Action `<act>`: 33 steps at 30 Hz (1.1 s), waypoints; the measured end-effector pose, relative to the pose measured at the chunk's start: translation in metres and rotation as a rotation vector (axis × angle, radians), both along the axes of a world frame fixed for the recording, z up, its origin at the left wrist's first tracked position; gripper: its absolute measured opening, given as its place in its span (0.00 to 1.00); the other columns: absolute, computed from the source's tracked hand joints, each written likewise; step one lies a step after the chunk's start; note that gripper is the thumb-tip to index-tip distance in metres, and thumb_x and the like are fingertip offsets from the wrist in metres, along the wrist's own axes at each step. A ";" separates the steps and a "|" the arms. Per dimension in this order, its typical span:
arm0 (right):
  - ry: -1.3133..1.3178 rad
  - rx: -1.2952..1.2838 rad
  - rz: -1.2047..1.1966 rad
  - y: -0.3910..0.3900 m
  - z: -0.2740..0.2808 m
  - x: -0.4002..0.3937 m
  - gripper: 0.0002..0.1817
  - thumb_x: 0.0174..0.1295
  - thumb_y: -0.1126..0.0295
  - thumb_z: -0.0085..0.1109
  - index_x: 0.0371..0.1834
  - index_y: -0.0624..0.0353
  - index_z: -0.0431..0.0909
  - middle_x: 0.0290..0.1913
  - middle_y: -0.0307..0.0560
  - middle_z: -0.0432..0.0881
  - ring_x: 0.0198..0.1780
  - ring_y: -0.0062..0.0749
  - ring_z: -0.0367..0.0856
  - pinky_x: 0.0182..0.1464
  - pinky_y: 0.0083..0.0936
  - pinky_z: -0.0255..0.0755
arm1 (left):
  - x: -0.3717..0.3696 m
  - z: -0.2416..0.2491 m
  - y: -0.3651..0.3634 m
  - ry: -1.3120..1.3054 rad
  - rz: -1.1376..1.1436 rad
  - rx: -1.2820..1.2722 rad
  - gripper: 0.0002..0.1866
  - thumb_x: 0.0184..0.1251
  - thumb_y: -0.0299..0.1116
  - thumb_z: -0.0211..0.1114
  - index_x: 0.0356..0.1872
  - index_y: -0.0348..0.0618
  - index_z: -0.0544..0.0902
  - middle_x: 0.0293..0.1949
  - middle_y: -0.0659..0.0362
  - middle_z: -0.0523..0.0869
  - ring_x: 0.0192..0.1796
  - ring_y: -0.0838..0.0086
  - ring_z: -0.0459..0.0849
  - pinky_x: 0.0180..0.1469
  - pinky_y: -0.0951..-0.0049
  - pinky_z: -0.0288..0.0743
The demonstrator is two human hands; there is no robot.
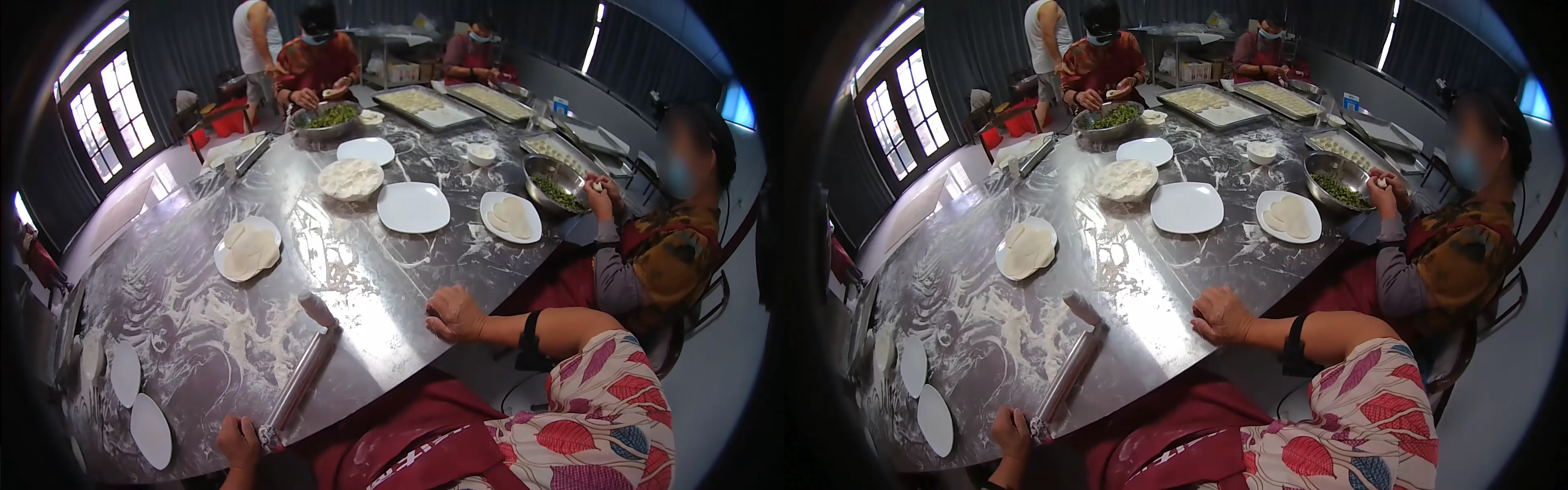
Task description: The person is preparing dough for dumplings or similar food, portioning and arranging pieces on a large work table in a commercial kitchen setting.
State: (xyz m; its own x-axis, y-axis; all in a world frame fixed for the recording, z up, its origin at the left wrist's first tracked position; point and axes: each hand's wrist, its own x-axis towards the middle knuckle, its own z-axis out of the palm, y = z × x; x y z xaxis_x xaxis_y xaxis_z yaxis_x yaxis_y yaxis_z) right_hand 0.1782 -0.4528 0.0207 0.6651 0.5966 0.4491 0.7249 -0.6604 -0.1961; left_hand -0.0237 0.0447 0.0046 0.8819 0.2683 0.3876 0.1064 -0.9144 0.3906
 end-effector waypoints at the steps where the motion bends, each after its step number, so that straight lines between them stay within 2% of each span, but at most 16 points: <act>1: 0.002 0.001 -0.002 0.001 0.001 -0.001 0.10 0.56 0.62 0.62 0.33 0.56 0.75 0.33 0.49 0.75 0.38 0.47 0.74 0.42 0.41 0.64 | 0.000 -0.001 0.000 0.000 -0.006 0.012 0.11 0.65 0.35 0.61 0.24 0.42 0.73 0.20 0.51 0.75 0.22 0.53 0.77 0.27 0.57 0.68; 22: -0.048 0.026 0.004 -0.002 -0.005 -0.002 0.11 0.57 0.62 0.62 0.34 0.56 0.75 0.33 0.49 0.75 0.38 0.46 0.74 0.42 0.41 0.66 | 0.002 -0.005 -0.002 -0.027 0.026 0.178 0.10 0.64 0.35 0.60 0.25 0.43 0.73 0.23 0.49 0.77 0.26 0.48 0.78 0.28 0.52 0.69; 33: -0.070 0.035 0.005 -0.002 -0.006 -0.002 0.11 0.56 0.62 0.62 0.34 0.56 0.75 0.34 0.49 0.75 0.38 0.46 0.75 0.42 0.40 0.66 | 0.003 -0.007 -0.003 -0.022 0.062 0.176 0.11 0.62 0.35 0.61 0.25 0.42 0.73 0.24 0.48 0.78 0.27 0.47 0.78 0.30 0.50 0.69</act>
State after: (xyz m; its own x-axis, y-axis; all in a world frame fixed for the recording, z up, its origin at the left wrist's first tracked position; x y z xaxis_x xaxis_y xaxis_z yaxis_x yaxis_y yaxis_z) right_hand 0.1762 -0.4548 0.0143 0.6284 0.5827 0.5154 0.7407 -0.6506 -0.1676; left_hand -0.0211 0.0420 -0.0028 0.8564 0.2485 0.4526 0.1580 -0.9607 0.2284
